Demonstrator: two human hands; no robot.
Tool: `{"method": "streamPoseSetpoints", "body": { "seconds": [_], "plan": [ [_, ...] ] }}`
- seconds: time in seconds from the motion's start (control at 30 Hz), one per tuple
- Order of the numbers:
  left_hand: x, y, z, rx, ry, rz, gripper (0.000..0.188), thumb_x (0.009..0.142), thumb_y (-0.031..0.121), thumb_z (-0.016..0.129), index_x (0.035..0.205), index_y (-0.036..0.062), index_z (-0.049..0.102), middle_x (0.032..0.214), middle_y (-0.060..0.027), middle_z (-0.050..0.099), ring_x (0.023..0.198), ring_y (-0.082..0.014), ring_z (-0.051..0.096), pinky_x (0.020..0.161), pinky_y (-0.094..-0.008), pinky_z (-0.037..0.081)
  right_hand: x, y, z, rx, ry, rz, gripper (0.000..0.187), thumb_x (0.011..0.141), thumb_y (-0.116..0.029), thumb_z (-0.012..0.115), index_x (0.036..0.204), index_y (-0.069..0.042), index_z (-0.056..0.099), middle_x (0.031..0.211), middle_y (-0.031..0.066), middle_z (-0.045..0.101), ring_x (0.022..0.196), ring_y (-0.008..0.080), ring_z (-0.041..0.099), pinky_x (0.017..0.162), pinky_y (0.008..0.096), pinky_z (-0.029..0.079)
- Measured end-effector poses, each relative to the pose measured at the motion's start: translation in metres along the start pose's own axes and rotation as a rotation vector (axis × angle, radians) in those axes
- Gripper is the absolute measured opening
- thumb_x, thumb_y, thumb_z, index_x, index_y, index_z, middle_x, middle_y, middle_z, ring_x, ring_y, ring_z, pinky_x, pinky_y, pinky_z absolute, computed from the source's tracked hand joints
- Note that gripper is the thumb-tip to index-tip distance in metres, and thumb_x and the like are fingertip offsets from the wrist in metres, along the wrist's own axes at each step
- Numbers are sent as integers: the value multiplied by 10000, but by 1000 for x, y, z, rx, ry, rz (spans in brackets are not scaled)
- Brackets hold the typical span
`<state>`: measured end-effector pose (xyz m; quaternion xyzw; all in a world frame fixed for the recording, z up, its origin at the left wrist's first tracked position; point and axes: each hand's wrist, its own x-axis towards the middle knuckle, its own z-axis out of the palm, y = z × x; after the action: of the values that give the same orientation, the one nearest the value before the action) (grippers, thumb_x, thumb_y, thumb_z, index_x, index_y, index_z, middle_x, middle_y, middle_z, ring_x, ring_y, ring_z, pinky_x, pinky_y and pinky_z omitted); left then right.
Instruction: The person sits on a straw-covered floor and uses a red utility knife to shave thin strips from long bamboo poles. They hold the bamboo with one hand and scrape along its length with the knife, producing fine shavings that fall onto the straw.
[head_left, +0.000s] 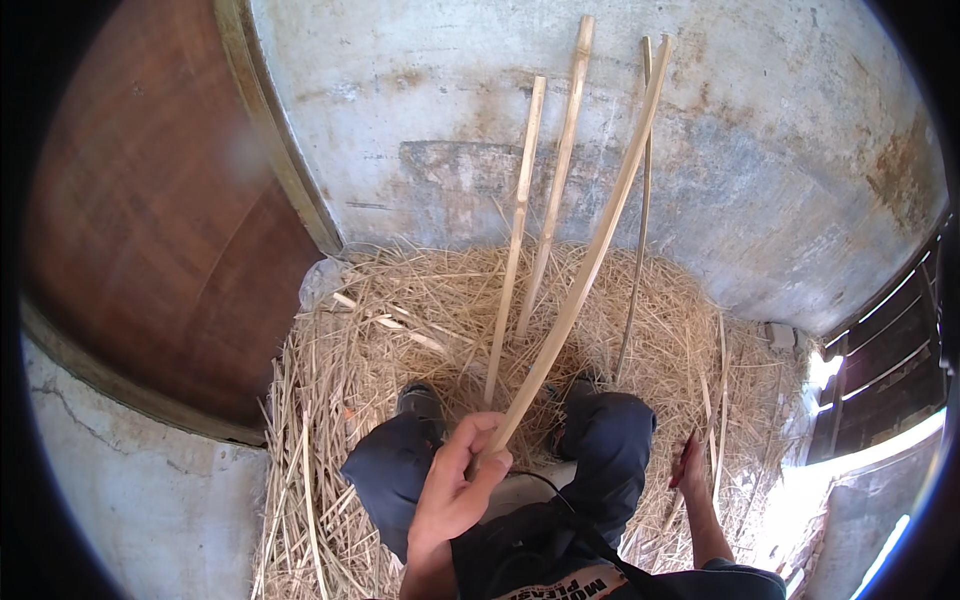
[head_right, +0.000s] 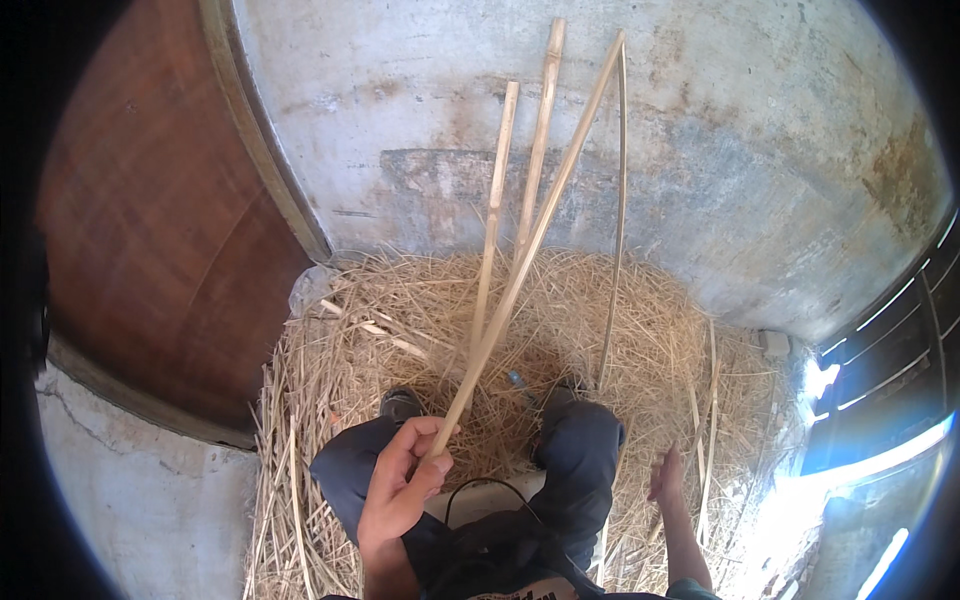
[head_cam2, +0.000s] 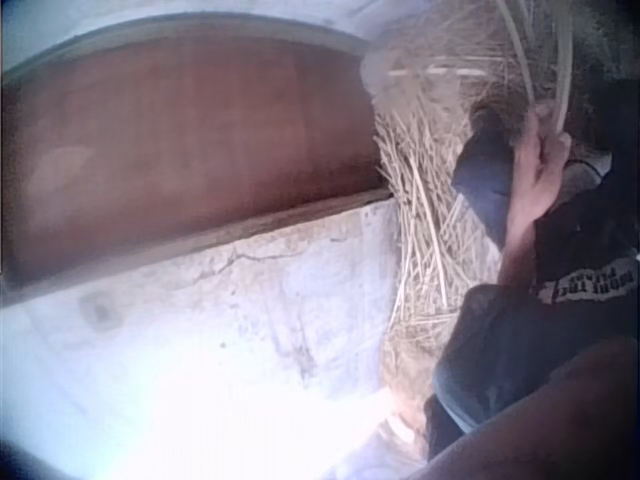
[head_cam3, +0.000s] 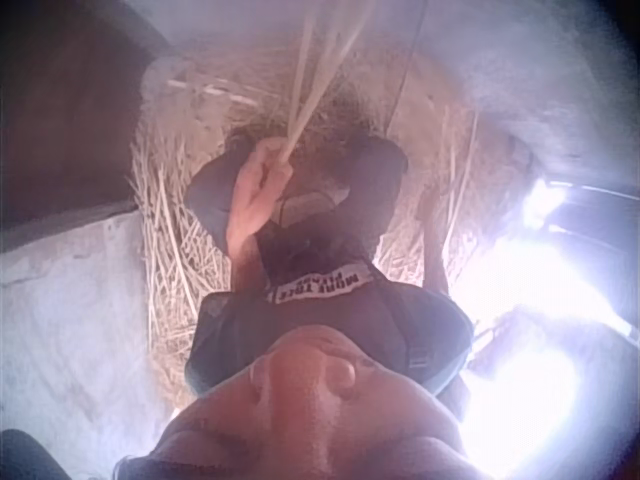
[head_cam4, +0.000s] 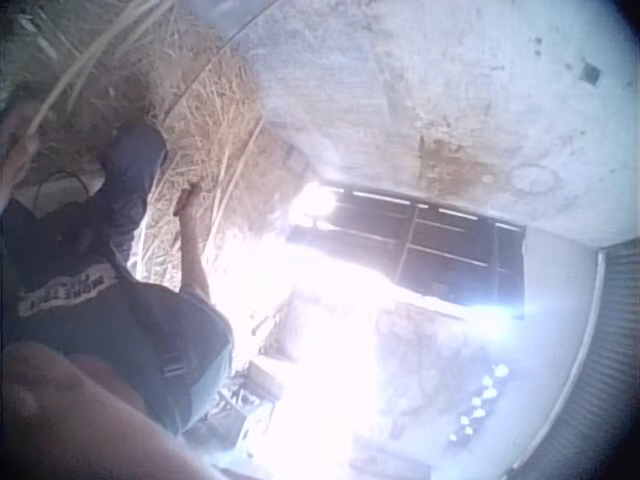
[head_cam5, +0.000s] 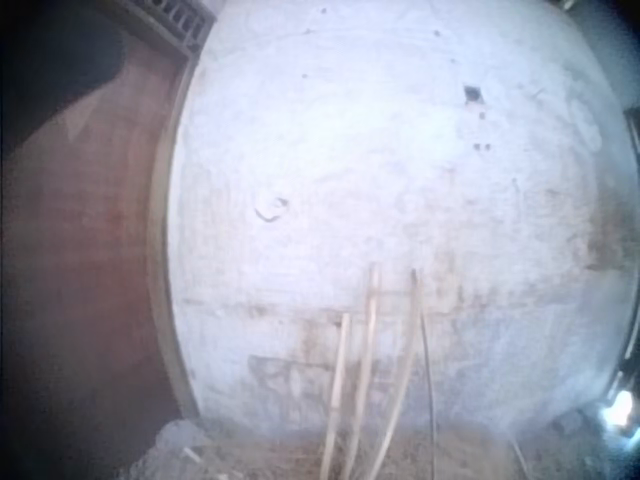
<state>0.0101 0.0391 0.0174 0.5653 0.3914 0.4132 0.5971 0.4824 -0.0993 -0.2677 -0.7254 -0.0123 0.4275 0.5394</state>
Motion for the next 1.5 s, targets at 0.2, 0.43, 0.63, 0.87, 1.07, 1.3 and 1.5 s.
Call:
{"method": "streamPoseSetpoints", "body": {
  "seconds": [0.2, 0.43, 0.63, 0.87, 1.07, 1.3, 1.5],
  "plan": [
    [0, 5, 3, -274, -80, -111, 288, 1034, 4, 592, 1318, 11, 543, 904, -30, 633, 742, -53, 486, 671, -227, 390, -123, -159, 154, -253, -284, -756, 516, 1088, -531, 551, 1280, -64, 655, 704, -78, 428, 513, 23, 315, 458, 233, 205],
    [0, 17, 16, -321, -146, -78, 288, 1045, 37, 544, 1327, -23, 535, 897, -85, 649, 708, -83, 496, 657, -240, 407, -239, -208, 243, -140, -980, -1043, 450, 1033, -193, 678, 1434, -2, 605, 961, 7, 672, 726, 36, 536, 644, 221, 450],
    [-4, 11, 17, -176, -94, -20, 281, 1080, 67, 546, 1343, -29, 541, 934, -76, 670, 746, -76, 513, 697, -237, 421, -264, -202, 273, -52, -939, -962, 369, 1001, -58, 732, 1358, -20, 646, 822, -35, 601, 677, -2, 476, 603, 200, 369],
    [-19, 5, 7, -13, -22, -47, 292, 1151, 200, 499, 1299, -31, 595, 843, 13, 564, 687, -44, 426, 626, -214, 368, -266, -213, 286, -149, -919, -954, 361, 994, -80, 735, 1341, -17, 658, 736, -56, 528, 609, 10, 424, 564, 221, 344],
    [-20, 4, 7, 21, 92, -36, 310, 1147, 259, 515, 1234, -11, 642, 792, -11, 583, 741, -85, 523, 705, -260, 458, -266, -190, 282, 30, -818, -1233, 365, 958, -196, 780, 1261, -16, 683, 813, 25, 623, 610, 115, 561, 597, 242, 465],
    [-19, 1, 9, 77, 118, 12, 308, 1149, 254, 520, 1256, -19, 614, 826, -67, 651, 745, -139, 581, 721, -307, 497, -264, -182, 268, -547, -623, -1821, 400, 815, -385, 884, 1068, -99, 764, 750, -5, 635, 571, 172, 628, 515, 307, 496],
    [-21, 8, 16, 209, 191, 71, 270, 1143, 218, 522, 1240, -22, 596, 815, -123, 645, 696, -211, 598, 683, -357, 503, -270, -183, 267, -573, -630, -1835, 408, 795, -361, 907, 1048, -69, 775, 728, 29, 673, 543, 206, 639, 516, 316, 496]
  ]
}}
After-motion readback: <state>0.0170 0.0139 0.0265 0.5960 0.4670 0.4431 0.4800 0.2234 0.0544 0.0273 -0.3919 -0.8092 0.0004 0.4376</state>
